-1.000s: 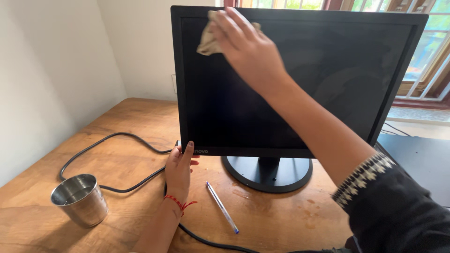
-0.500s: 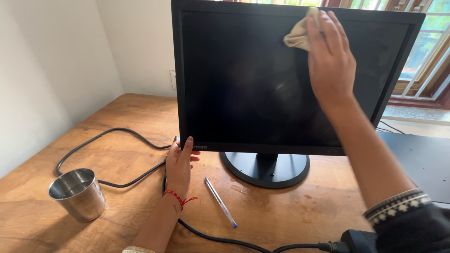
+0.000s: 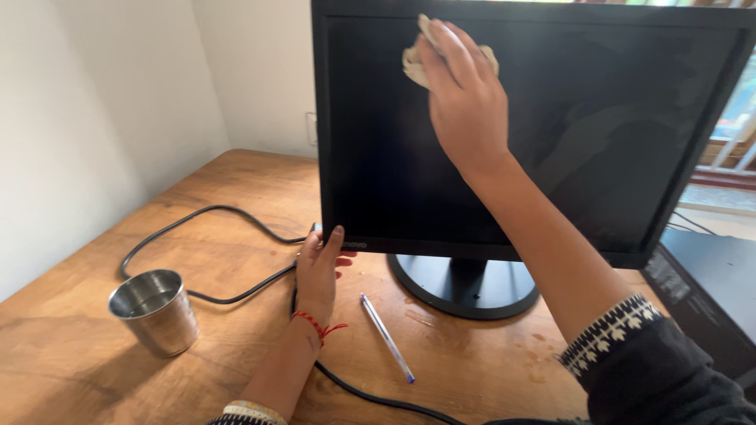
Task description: The person wipes a computer monitor screen with a cloth, repeatedly dipping the cloth into a metal cup of water and wiping the screen surface in circular and linear motions.
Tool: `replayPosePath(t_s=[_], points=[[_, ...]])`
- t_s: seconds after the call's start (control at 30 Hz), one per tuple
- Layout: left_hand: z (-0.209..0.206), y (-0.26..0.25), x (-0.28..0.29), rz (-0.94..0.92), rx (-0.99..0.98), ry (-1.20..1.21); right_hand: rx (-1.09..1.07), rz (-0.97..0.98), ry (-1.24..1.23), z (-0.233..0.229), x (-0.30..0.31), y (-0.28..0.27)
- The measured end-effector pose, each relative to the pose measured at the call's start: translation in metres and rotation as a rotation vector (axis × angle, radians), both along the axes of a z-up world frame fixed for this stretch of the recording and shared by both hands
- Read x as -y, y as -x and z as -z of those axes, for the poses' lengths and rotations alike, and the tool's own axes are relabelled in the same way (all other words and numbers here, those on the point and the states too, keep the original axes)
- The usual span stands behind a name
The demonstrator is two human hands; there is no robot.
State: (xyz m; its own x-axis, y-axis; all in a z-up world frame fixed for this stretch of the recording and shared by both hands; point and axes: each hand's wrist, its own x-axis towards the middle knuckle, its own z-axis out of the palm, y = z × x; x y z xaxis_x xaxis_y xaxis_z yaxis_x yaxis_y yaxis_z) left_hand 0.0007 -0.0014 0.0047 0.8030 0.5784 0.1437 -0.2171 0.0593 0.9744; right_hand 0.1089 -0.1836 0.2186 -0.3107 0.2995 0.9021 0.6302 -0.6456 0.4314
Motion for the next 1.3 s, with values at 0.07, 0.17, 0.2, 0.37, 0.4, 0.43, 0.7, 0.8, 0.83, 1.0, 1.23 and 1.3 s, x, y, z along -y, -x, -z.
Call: replayPosePath(t_s=[0.07, 0.17, 0.2, 0.37, 0.4, 0.43, 0.7, 0.8, 0.83, 1.0, 1.23, 1.3], points=[[0.001, -0.002, 0.000, 0.005, -0.003, 0.002, 0.011, -0.018, 0.031, -0.004, -0.018, 0.001], [0.002, -0.001, 0.000, 0.006, -0.008, -0.001, -0.025, -0.074, 0.121, -0.003, -0.041, 0.006], [0.001, 0.000, 0.000, 0.003, -0.017, -0.002, -0.044, -0.111, 0.171, 0.000, -0.047, 0.009], [0.000, 0.002, 0.000, 0.012, -0.035, -0.013, -0.030, -0.105, 0.336, 0.037, -0.054, 0.024], [0.000, 0.002, 0.000, 0.014, -0.039, -0.021, -0.034, -0.097, 0.362, 0.048, -0.053, 0.029], [0.000, 0.002, -0.001, 0.018, -0.043, -0.031, -0.040, -0.087, 0.386, 0.059, -0.052, 0.033], [0.002, 0.002, -0.001, 0.042, 0.019, 0.003, 0.135, -0.020, 0.667, 0.097, -0.018, 0.044], [0.002, 0.003, 0.000, 0.044, 0.025, 0.007, 0.163, -0.052, 0.716, 0.082, 0.006, 0.031], [0.000, 0.003, 0.000, 0.044, 0.026, 0.008, 0.176, -0.054, 0.711, 0.075, 0.014, 0.026], [-0.003, 0.004, 0.001, 0.037, 0.031, -0.016, 0.093, 0.131, 0.479, 0.025, 0.076, 0.004], [-0.007, 0.009, 0.006, 0.032, 0.012, -0.022, -0.092, 0.267, 0.139, 0.004, 0.155, -0.005], [-0.008, 0.010, 0.008, 0.029, 0.010, -0.037, -0.107, 0.249, 0.063, 0.015, 0.158, -0.008]])
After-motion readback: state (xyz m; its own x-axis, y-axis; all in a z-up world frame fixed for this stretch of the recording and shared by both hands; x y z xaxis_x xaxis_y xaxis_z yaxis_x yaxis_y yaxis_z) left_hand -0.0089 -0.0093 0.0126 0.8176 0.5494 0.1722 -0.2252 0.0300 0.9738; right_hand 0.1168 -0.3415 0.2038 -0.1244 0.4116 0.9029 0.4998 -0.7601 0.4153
